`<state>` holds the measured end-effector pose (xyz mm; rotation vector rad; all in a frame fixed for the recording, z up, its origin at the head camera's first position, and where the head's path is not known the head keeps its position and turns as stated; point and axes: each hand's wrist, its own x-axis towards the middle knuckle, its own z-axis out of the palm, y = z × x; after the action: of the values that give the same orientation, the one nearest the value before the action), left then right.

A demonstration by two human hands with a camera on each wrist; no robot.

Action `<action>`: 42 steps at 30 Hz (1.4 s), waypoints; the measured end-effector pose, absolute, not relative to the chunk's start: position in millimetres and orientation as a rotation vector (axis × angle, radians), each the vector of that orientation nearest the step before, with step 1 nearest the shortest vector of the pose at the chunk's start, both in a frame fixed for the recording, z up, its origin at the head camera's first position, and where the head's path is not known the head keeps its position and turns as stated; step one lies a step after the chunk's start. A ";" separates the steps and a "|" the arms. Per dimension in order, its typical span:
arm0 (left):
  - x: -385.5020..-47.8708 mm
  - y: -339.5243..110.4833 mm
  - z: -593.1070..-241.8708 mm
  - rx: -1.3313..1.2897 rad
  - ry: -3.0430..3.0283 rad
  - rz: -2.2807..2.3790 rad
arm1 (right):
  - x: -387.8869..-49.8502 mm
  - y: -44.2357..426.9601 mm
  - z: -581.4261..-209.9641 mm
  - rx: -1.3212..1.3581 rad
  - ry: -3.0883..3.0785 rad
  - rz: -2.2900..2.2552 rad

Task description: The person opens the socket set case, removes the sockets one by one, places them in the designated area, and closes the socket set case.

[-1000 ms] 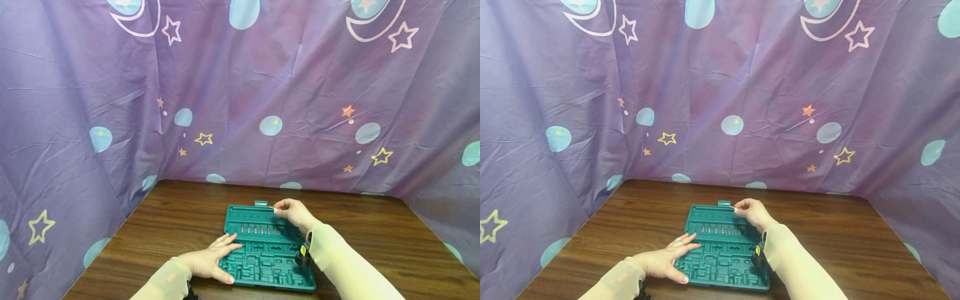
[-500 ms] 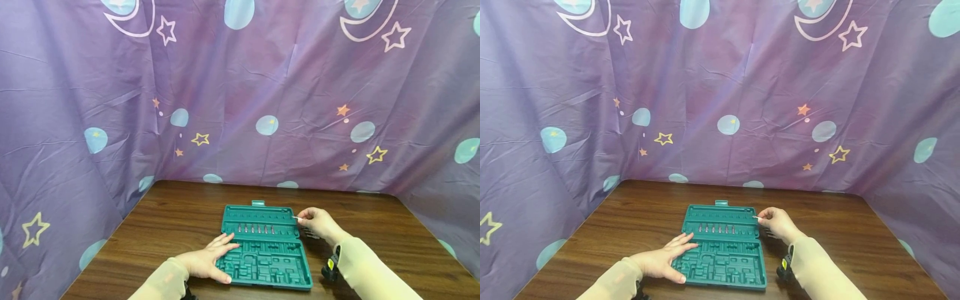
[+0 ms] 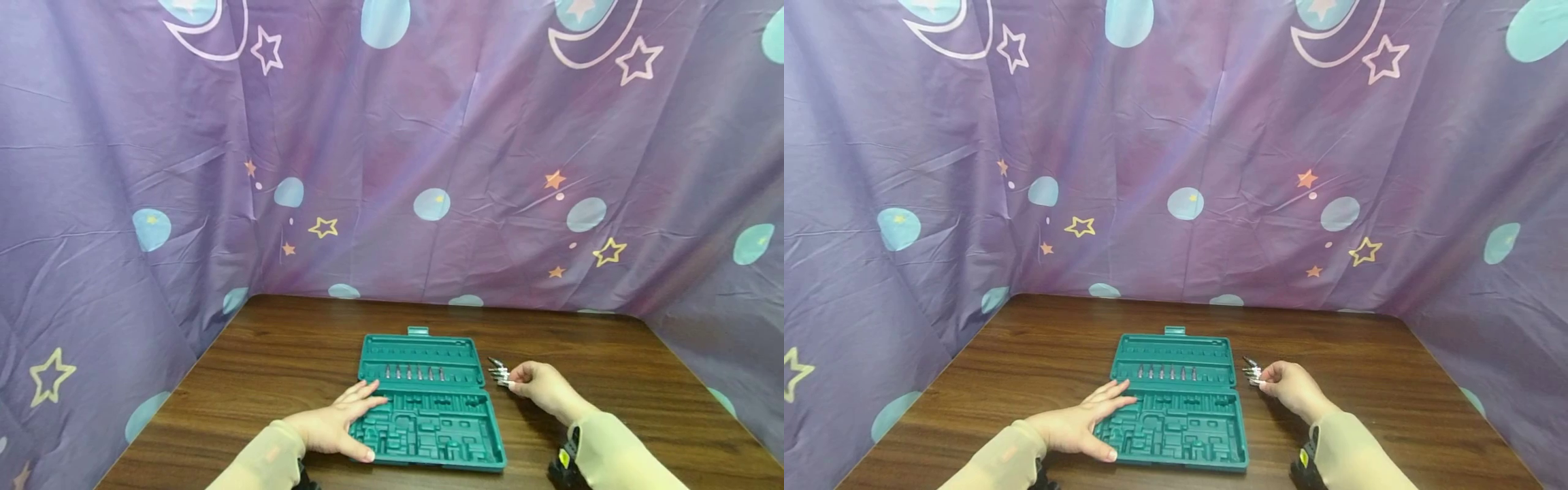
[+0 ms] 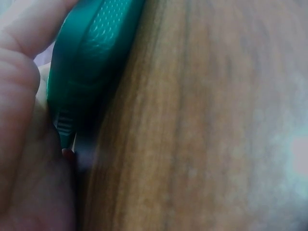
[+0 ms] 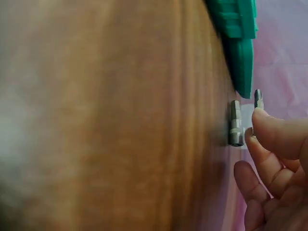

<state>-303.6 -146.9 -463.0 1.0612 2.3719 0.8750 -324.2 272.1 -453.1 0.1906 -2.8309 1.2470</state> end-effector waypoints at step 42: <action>-306.2 -147.3 -464.6 1.087 2.400 0.849 | -341.2 226.5 -430.9 0.175 -2.772 1.292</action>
<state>-306.2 -147.3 -464.6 1.0873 2.4004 0.8492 -341.2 226.5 -430.9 0.1753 -2.7717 1.2917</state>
